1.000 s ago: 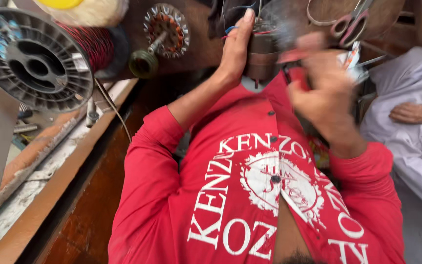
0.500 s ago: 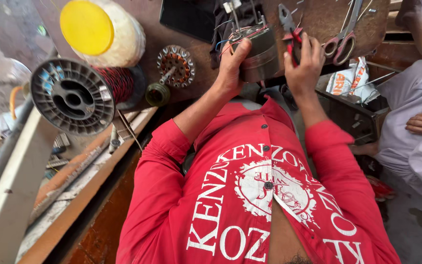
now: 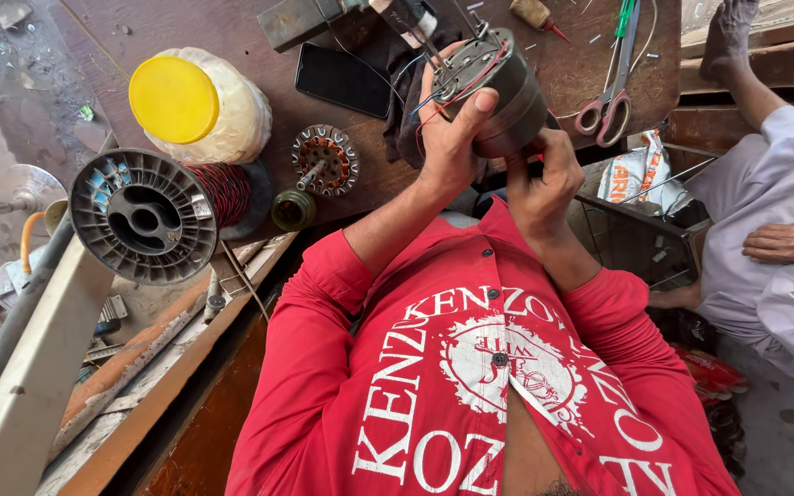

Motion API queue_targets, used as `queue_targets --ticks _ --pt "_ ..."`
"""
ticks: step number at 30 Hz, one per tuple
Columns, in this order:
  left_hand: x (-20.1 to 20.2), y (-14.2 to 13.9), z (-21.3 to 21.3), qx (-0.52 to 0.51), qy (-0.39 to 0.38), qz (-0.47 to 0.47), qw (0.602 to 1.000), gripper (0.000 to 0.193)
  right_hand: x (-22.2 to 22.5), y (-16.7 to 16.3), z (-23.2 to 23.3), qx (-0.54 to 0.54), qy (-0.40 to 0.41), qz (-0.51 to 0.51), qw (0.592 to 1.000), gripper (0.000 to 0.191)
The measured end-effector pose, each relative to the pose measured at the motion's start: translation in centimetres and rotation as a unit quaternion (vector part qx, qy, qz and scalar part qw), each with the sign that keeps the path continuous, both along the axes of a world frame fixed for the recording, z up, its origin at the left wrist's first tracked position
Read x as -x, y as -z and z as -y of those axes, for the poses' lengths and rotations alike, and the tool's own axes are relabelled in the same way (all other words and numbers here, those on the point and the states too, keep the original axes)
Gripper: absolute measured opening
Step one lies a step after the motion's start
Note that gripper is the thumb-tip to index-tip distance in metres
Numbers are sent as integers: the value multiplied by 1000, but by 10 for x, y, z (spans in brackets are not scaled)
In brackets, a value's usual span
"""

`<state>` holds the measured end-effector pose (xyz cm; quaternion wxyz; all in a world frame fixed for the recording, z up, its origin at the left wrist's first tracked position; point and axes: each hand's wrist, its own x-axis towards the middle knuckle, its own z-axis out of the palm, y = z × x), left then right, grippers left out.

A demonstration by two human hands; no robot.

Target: The person uses pliers to strip and adjust wires on a small cylindrical electric motor. They repeatedly rotate the motor to access different connection points and manipulate the wires with the tool.

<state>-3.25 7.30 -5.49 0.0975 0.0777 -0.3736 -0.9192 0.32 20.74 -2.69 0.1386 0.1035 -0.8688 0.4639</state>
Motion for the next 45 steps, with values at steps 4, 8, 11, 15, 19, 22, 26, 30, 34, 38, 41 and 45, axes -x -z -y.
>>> queue_targets --ticks 4,8,11,15,19,22,26,30,34,38,41,45 --pt "-1 -4 4 5 25 0 1000 78 -2 4 -7 9 -28 32 999 9" --pt "-1 -9 12 -12 55 -17 998 81 5 7 -15 277 -72 279 917 15" --pt "-2 -7 14 -30 70 -19 997 82 11 11 -29 439 -127 391 799 18" --pt "-2 3 13 -13 89 -49 995 78 8 26 -52 404 -170 474 764 19" --pt "1 -10 14 38 71 -31 996 68 2 45 -50 250 -155 359 886 15" --pt "-4 -38 2 59 -9 3 998 71 2 49 -26 159 -120 173 965 13" --pt "-26 -71 -10 126 -61 46 989 88 0 29 -10 88 -91 41 991 16" --pt "-37 -68 15 142 37 -66 987 111 -22 -1 -35 236 -86 154 956 8" --pt "-16 -57 41 -122 253 -154 947 117 -37 0 -42 438 -105 334 828 17" --pt "-11 -50 34 79 99 -99 987 91 -25 22 -27 364 -131 276 880 4" --pt "-13 -38 31 245 39 -76 966 54 -5 37 -34 278 -202 276 898 31" --pt "-22 -16 40 -29 135 112 984 31 27 51 -72 105 -177 289 935 33"
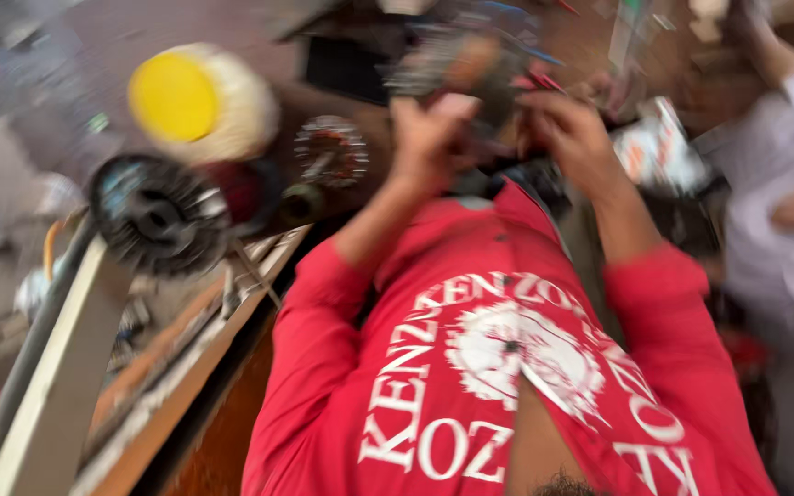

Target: The person uses pliers to strip and adjust wires on a small cylindrical electric motor. They repeatedly rotate the motor to access different connection points and manipulate the wires with the tool.

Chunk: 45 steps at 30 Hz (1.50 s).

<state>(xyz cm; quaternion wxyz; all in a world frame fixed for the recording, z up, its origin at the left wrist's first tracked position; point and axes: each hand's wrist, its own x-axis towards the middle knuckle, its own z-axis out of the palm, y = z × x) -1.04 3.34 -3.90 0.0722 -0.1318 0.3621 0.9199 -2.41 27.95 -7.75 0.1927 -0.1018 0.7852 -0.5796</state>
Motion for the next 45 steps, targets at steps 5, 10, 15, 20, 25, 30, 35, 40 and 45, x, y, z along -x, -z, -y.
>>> queue_targets --ticks 5,10,15,20,25,30,35,40,45 --pt "1 14 14 -110 -66 -55 990 47 27 14 -11 -410 -42 -176 894 64" --pt "9 20 16 -175 -79 -75 978 48 30 28 7 -467 -67 -164 866 81" --pt "18 15 21 -178 -50 -121 975 57 27 38 2 -432 9 -83 898 59" --pt "29 -1 25 -117 -66 -175 975 54 -12 8 -9 -148 43 95 983 37" --pt "28 -9 30 -62 -71 -198 976 44 -60 -45 -2 -266 -30 -204 942 65" --pt "28 -21 15 79 -121 -188 971 36 -69 -53 7 -406 31 -265 874 67" --pt "35 -50 0 36 -196 -66 978 33 -61 -39 -9 -525 61 -385 757 62" --pt "38 -57 10 507 -171 -157 830 34 -43 -32 -23 -585 62 -413 695 66" --pt "57 -24 0 19 -211 6 977 55 -26 -36 -25 -597 72 -484 636 53"
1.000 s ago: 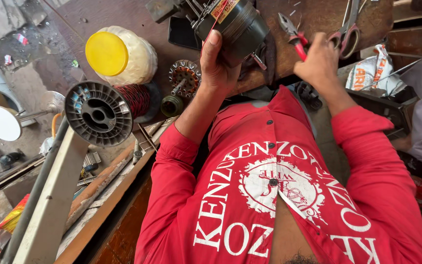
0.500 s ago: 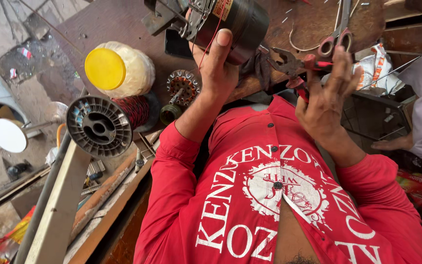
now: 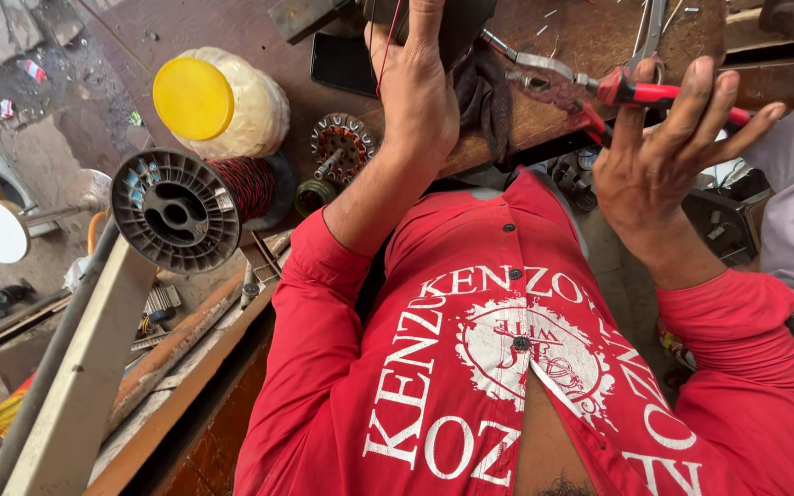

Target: The person uses pliers to strip and adjust wires on a small cylindrical electric motor. They repeatedly rotate the motor to access different connection points and manipulate the wires with the tool.

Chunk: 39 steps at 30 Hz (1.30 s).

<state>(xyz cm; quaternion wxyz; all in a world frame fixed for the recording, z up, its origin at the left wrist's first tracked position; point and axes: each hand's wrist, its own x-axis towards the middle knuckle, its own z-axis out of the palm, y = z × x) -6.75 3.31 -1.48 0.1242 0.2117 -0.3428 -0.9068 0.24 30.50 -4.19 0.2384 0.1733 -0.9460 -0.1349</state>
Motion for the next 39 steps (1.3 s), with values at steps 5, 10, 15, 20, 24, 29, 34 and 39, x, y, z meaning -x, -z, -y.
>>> queue_targets --ticks 5,10,15,20,24,29,34,39 --pt "-6 14 1 7 7 -22 1000 62 2 -15 7 35 -40 38 998 52" --pt "-12 13 7 19 27 -9 999 54 -7 -12 4 136 -71 158 975 62" --pt "-22 17 16 -60 52 -118 990 38 -11 61 12 453 -16 457 765 60" --pt "-32 14 22 -72 115 -196 971 43 3 102 51 349 67 365 860 47" --pt "-34 11 21 13 118 -209 971 64 9 51 72 430 -98 195 876 41" --pt "-47 14 9 194 83 -150 966 88 2 -26 99 646 -193 245 697 16" --pt "-41 11 6 100 70 -216 969 98 9 -54 112 650 -196 219 701 23" --pt "-38 7 2 74 72 -207 973 97 11 -50 114 593 -207 189 755 22"
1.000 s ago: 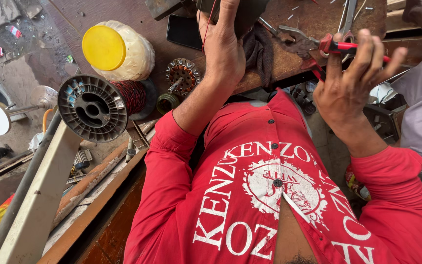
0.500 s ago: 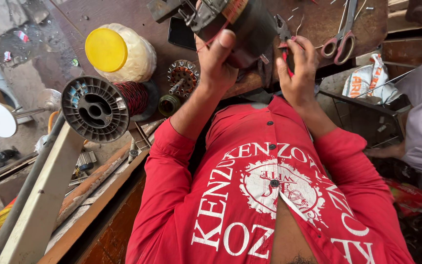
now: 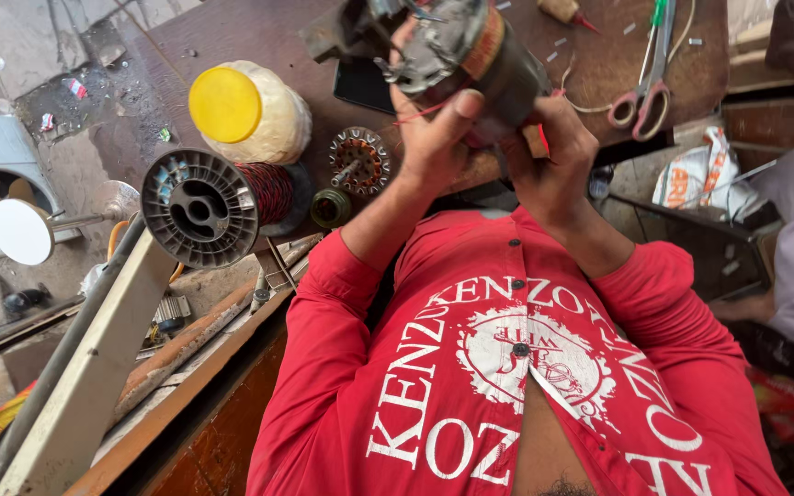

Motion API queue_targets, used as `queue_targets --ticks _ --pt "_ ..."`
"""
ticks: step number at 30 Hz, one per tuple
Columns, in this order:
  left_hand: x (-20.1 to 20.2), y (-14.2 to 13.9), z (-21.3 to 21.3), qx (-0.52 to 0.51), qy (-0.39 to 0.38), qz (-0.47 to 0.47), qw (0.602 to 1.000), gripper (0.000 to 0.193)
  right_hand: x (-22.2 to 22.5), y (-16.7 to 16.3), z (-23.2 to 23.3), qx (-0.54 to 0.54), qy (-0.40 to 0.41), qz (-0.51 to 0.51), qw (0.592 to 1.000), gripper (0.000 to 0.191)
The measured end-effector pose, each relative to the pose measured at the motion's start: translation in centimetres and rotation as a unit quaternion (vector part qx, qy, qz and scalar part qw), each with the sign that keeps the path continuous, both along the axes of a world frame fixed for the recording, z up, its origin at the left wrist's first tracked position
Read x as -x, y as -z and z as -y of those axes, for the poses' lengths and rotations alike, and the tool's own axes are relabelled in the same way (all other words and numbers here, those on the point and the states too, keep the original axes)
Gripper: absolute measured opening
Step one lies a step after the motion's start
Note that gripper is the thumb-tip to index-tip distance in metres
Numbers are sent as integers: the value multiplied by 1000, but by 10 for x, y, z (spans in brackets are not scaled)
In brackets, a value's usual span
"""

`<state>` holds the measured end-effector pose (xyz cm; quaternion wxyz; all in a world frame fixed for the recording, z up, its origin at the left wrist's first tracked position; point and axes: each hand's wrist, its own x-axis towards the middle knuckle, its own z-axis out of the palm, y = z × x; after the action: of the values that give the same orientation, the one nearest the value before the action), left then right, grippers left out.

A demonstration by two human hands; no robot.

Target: The person uses pliers to strip and adjust wires on a small cylindrical electric motor. They repeatedly rotate the motor to access different connection points and manipulate the wires with the tool.

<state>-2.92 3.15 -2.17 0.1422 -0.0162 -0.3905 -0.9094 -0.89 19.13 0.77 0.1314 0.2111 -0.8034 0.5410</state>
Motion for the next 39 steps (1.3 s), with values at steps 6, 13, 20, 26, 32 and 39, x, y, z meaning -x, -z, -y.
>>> queue_targets --ticks 6,13,20,26,32,39 --pt "-1 5 5 25 38 9 999 101 2 27 -8 190 -107 276 936 17" --pt "-1 8 20 65 110 -5 992 101 16 23 -25 360 -288 492 739 20" --pt "-3 -6 14 137 64 -11 988 97 0 26 -10 177 -134 332 917 25" --pt "-5 -20 -2 119 20 96 988 91 -5 31 7 19 -24 133 991 15" --pt "-4 -10 -3 69 25 121 990 92 -6 23 15 11 -7 184 983 11" --pt "-6 16 1 133 8 131 982 98 -8 -69 5 -186 24 -78 979 9"
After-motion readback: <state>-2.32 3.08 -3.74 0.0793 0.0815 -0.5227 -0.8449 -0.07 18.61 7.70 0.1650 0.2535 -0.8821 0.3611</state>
